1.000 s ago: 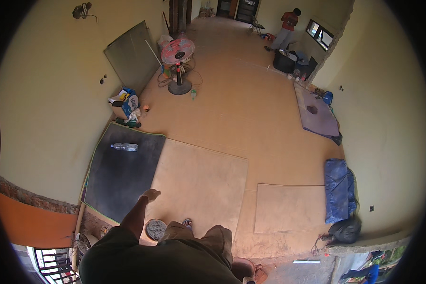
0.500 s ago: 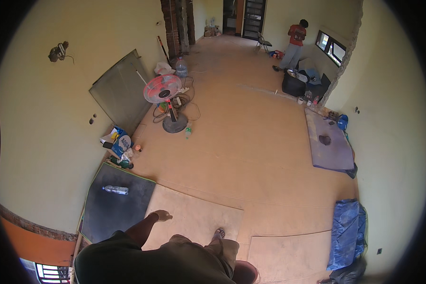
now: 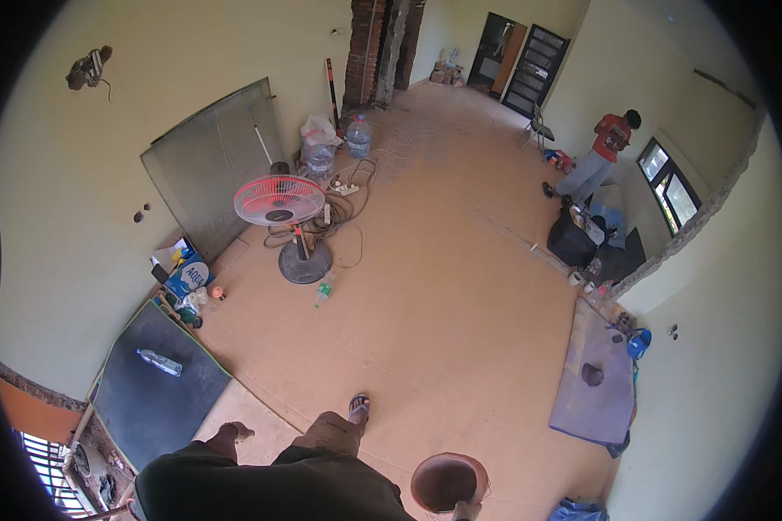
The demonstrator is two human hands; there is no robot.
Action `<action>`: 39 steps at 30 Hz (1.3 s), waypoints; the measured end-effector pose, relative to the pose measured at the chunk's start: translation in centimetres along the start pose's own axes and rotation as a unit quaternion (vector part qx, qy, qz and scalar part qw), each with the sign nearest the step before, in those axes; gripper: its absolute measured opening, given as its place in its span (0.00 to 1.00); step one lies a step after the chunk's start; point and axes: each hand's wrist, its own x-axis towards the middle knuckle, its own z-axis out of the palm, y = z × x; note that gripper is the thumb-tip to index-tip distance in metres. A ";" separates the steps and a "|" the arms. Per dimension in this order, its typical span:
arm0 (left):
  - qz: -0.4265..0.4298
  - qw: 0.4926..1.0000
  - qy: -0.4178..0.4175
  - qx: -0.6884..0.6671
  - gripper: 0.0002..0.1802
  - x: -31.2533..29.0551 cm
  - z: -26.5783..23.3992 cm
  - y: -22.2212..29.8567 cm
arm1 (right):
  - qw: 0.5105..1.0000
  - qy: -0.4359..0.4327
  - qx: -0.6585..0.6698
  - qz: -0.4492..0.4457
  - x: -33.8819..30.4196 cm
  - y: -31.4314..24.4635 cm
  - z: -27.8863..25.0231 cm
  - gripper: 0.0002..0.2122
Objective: The person repeatedly lifts buckets containing construction debris and bricks using a rope and pulley system from a balcony. They pull the rope to raise the buckets, then lower them back down, repeating the cycle multiple times.
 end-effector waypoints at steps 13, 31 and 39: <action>0.579 0.785 0.207 -0.079 0.25 -11.3 -37.6 68.6 | 0.986 -0.117 -0.020 0.118 12.3 -35.9 14.9 0.30; -0.120 0.978 -0.161 -0.063 0.39 11.7 -56.3 67.6 | 0.989 -0.113 -0.058 0.073 38.4 -95.0 30.2 0.35; 0.284 0.931 0.225 -0.040 0.36 22.1 -92.6 115.0 | 0.981 -0.168 -0.096 0.021 44.4 -121.7 33.9 0.27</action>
